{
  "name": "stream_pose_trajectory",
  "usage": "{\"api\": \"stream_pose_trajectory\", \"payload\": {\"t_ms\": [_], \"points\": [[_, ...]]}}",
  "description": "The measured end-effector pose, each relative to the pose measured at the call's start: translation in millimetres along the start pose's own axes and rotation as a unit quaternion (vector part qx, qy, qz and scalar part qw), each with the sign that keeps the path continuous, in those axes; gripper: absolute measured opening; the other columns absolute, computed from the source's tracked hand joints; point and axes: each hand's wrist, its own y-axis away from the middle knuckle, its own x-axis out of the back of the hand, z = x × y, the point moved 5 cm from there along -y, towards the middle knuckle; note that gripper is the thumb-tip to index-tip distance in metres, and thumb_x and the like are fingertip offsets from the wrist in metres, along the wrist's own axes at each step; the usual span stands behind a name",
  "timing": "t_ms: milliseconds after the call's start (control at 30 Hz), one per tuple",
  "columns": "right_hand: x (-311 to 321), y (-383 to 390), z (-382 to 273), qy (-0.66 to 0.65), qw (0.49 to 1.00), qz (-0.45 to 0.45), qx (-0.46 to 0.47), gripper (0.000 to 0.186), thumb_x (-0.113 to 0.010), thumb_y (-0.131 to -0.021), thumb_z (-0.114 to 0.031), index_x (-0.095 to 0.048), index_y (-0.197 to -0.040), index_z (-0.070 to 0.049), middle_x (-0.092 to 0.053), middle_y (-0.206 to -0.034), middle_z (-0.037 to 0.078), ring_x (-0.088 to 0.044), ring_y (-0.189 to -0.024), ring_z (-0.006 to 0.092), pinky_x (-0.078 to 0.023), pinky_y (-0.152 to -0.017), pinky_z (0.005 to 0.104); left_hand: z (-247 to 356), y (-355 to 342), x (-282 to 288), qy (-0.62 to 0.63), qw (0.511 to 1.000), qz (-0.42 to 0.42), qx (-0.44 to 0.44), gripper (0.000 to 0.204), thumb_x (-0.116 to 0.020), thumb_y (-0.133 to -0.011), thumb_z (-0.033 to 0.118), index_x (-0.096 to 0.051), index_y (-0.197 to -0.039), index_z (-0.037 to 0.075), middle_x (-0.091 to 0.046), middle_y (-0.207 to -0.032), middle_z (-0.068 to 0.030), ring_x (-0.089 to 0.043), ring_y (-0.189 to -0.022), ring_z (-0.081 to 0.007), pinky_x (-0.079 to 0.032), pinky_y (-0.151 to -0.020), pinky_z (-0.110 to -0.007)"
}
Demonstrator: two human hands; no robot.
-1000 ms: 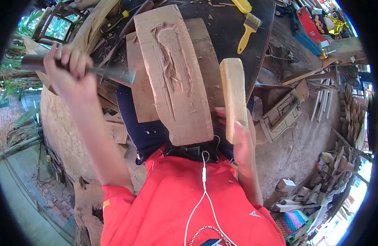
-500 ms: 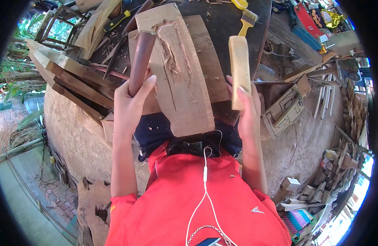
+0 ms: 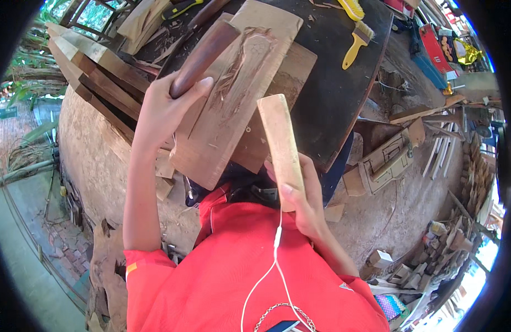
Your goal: Carving wood with a chisel and mallet.
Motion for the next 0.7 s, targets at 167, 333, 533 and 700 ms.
{"api": "stream_pose_trajectory", "payload": {"t_ms": [167, 333, 533, 700], "points": [[17.3, -3.7, -23.8, -0.044, 0.997, 0.038, 0.046, 0.064, -0.055, -0.09, -0.02, -0.032, -0.144, 0.005, -0.054, -0.134, 0.025, -0.063, -0.117, 0.0309, -0.048, -0.105, 0.0433, 70.1, 12.3, -4.3, -0.053, 0.985, 0.107, -0.126, 0.04, -0.077, -0.088, 0.037, -0.068, -0.111, 0.004, -0.066, -0.082, -0.0097, -0.062, -0.074, -0.0147, -0.05, -0.07, -0.031], [67.7, 0.4, -43.6, -0.008, 0.977, 0.166, 0.136, 0.062, -0.05, -0.092, -0.032, -0.039, -0.14, 0.005, -0.06, -0.125, 0.025, -0.069, -0.095, 0.0296, -0.055, -0.084, 0.0398, 151.6, 15.0, -84.3, 0.061, 0.922, 0.07, -0.375, 0.041, -0.069, -0.088, 0.05, -0.06, -0.099, 0.012, -0.062, -0.076, -0.0095, -0.066, -0.066, -0.0328, -0.051, -0.057, -0.043], [107.8, 15.1, -82.6, -0.045, 0.936, 0.263, 0.228, 0.062, -0.049, -0.098, -0.034, -0.038, -0.145, 0.004, -0.058, -0.125, 0.02, -0.06, -0.086, 0.0212, -0.047, -0.081, 0.0343, 165.2, -17.7, -124.0, 0.065, 0.886, 0.068, -0.454, 0.05, -0.069, -0.083, 0.062, -0.064, -0.09, 0.013, -0.061, -0.065, -0.006, -0.065, -0.06, -0.029, -0.047, -0.049, -0.039], [106.6, 14.9, -89.2, -0.025, 0.929, 0.294, 0.223, 0.061, -0.048, -0.098, -0.034, -0.038, -0.145, 0.004, -0.058, -0.124, 0.02, -0.058, -0.083, 0.0209, -0.046, -0.079, 0.0322, 150.5, -31.9, -119.7, 0.083, 0.893, 0.059, -0.437, 0.056, -0.072, -0.079, 0.065, -0.061, -0.078, 0.01, -0.058, -0.063, -0.0067, -0.062, -0.057, -0.0298, -0.044, -0.048, -0.039]]}}
